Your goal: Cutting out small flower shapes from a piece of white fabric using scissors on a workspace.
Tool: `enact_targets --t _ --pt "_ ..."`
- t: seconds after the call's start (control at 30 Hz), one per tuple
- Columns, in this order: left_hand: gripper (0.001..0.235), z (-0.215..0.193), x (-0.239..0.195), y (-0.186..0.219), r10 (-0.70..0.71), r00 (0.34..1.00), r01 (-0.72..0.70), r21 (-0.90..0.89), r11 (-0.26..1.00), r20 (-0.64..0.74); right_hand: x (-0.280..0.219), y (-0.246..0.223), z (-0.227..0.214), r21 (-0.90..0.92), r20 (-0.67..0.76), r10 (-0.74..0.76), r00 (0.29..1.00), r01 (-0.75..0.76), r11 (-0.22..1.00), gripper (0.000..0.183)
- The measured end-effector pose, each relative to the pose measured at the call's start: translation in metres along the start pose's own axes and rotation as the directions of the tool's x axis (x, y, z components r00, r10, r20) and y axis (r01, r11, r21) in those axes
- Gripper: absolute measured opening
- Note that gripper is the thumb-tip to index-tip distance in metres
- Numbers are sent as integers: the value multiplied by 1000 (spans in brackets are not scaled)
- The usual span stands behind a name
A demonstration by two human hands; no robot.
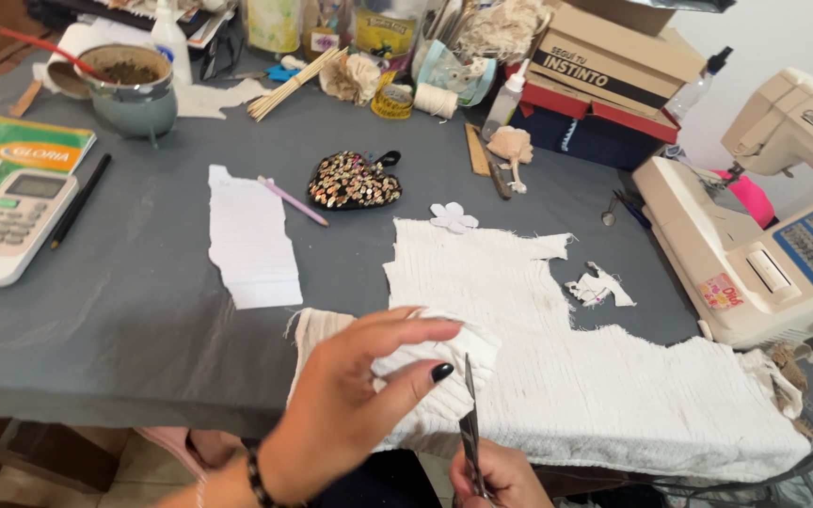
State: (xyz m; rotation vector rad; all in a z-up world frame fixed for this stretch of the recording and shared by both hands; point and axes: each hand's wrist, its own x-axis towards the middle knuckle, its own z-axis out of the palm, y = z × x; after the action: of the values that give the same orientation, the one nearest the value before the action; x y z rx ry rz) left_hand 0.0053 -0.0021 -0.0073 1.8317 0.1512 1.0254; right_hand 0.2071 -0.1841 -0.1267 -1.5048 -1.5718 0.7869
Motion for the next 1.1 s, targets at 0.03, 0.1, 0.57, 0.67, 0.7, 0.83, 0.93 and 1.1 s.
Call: enact_targets --t 0.03,0.1,0.57,0.67,0.7,0.83,0.93,1.1 --pt "31 7 -5 -1 -123 989 121 -21 992 -82 2 -4 4 100 -29 41 999 -38 994 23" --pt "31 21 -12 -2 -241 958 236 -46 971 -154 10 -21 14 204 -61 80 995 -66 977 5" --pt "32 76 -31 -16 -506 687 275 -458 846 -522 24 -2 46 527 -212 97 972 30 849 65" --pt "34 78 -32 -19 -467 714 227 -459 859 -521 21 2 46 475 -255 151 955 -12 880 64" --pt "34 77 -31 -19 -467 715 227 -459 859 -521 21 3 46 474 -256 151 955 -12 880 64" --pt "31 71 -25 -16 -618 640 316 -577 753 -457 23 -5 43 420 -245 94 965 19 907 63" --pt "26 62 -18 -9 -633 635 314 -600 736 -443 20 -6 39 354 -238 148 960 -56 934 41" --pt "12 57 -17 -18 -471 685 164 -512 843 -556 19 -21 32 204 -251 70 966 -18 979 32"
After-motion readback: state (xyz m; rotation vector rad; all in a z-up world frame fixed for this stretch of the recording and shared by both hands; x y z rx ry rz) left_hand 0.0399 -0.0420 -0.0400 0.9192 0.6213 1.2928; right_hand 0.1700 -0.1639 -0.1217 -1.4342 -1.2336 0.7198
